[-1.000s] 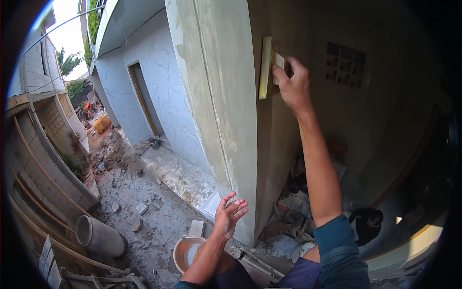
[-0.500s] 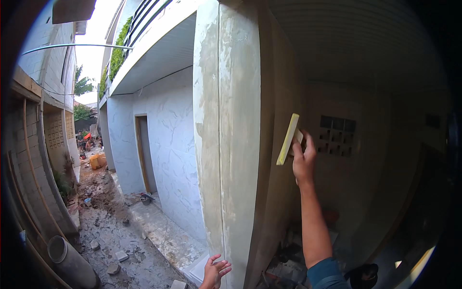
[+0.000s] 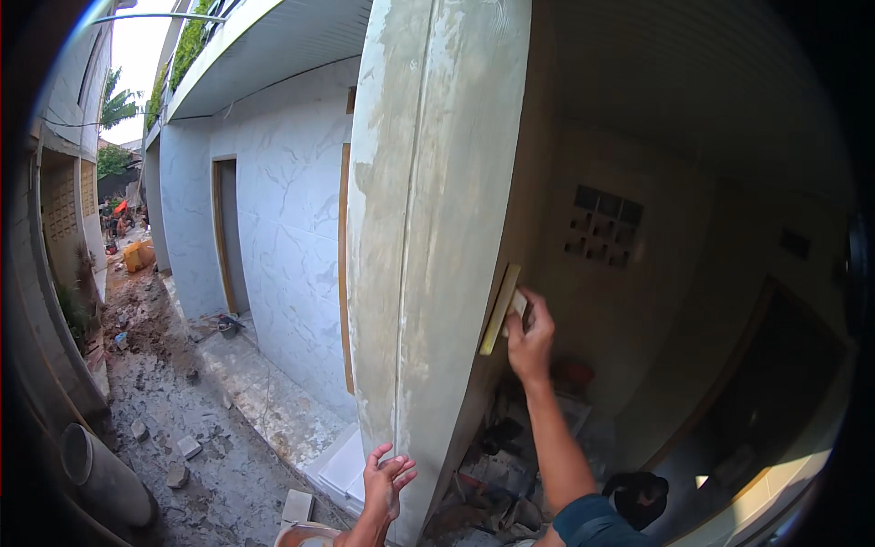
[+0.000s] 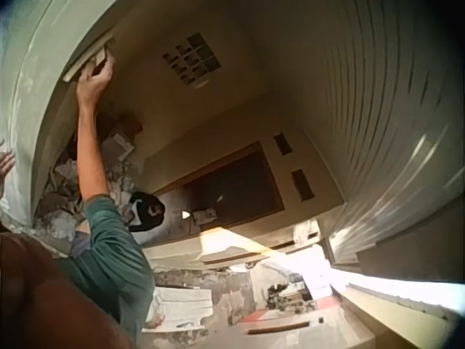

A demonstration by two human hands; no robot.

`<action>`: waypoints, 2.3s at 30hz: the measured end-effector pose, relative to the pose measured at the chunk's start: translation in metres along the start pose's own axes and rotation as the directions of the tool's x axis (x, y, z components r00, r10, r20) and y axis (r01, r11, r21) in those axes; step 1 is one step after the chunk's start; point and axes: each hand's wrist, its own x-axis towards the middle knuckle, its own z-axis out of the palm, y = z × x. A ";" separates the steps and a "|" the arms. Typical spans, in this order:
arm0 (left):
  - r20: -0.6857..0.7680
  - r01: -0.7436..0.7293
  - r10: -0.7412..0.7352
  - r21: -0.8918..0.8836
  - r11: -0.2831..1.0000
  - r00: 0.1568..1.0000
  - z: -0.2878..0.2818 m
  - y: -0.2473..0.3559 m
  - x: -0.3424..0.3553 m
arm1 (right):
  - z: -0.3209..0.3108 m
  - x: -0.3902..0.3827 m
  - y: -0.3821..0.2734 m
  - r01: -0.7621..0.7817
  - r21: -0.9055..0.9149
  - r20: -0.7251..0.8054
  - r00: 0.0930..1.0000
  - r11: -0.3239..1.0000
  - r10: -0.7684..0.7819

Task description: The person wipes a pillar edge with a sponge, applies plaster using a trowel, and dips a foam float into a bucket of water before rubbing down the pillar surface.

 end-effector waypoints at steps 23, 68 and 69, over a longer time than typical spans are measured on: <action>0.218 -0.683 0.682 0.490 0.542 0.698 0.026 -0.017 -0.023 | 0.036 0.418 -0.340 0.622 -0.767 0.600 0.608 -0.157 -0.520; 0.140 -0.721 0.889 0.646 0.251 0.436 -0.057 0.163 -0.102 | 0.113 -0.430 -0.049 -0.564 0.073 0.964 0.251 0.822 0.087; 0.185 -0.728 0.872 0.641 0.243 0.453 -0.043 0.172 -0.084 | 0.104 -0.411 -0.052 -0.526 0.054 0.966 0.242 0.849 0.088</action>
